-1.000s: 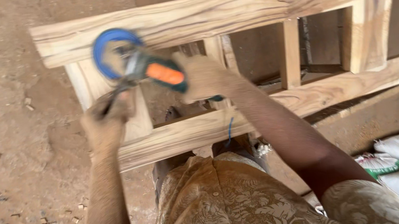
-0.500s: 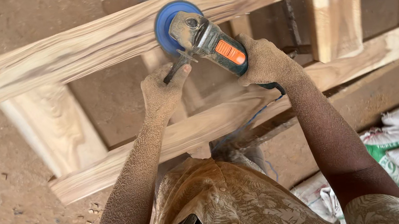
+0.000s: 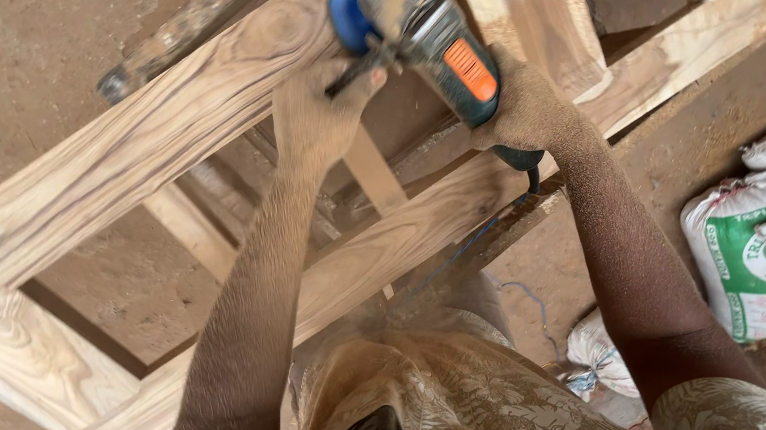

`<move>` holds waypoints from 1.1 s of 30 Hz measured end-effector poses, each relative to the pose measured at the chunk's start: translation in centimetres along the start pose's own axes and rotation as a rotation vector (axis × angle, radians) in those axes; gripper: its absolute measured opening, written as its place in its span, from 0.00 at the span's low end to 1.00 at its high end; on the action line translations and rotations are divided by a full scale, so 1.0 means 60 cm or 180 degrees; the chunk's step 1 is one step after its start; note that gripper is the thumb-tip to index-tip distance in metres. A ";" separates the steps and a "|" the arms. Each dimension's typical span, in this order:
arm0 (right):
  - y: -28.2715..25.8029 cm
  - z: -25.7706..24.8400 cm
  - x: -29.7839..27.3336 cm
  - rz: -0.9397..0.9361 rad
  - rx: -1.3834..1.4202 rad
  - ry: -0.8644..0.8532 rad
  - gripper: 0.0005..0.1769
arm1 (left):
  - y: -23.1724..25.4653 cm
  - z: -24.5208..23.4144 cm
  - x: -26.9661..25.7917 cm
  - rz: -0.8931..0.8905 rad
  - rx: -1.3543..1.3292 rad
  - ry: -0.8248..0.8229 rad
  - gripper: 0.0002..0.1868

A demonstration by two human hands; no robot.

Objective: The person uses an angle grinder with a sanding disc to smooth the surface of a wooden frame structure. They systematically move the tool along the top and side rails of the frame, holding the wood steady with their left hand while operating the grinder with their right hand.

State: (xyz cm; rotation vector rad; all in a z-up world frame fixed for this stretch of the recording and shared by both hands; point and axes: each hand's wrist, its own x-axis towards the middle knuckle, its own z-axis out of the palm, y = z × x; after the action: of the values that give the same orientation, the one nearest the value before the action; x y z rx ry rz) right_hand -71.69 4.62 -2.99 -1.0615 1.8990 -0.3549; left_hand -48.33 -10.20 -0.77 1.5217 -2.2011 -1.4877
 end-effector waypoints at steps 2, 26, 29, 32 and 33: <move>0.025 -0.012 -0.008 0.0092 0.0297 0.0216 0.53 | 0.026 0.016 0.048 0.0428 0.0191 0.0020 0.19; -0.236 0.162 -0.070 0.0047 0.0015 -0.0220 0.43 | -0.141 -0.194 -0.122 -0.0659 -0.0497 0.0181 0.11; -0.311 0.216 -0.077 0.0007 -0.0274 -0.0490 0.45 | -0.195 -0.246 -0.187 -0.0638 -0.0483 0.0424 0.11; -0.372 0.271 -0.087 0.0056 -0.0440 -0.0691 0.46 | -0.254 -0.291 -0.244 -0.0859 -0.0440 0.0635 0.11; -0.389 0.290 -0.091 0.0029 -0.0495 -0.0751 0.47 | -0.276 -0.305 -0.267 -0.0988 -0.0450 0.0708 0.12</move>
State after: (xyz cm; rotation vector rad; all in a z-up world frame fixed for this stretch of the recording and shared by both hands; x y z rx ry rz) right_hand -43.87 -1.93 4.77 -1.1431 1.7397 -0.0725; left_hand -19.20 -10.78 3.43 1.9397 -1.7617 -1.4289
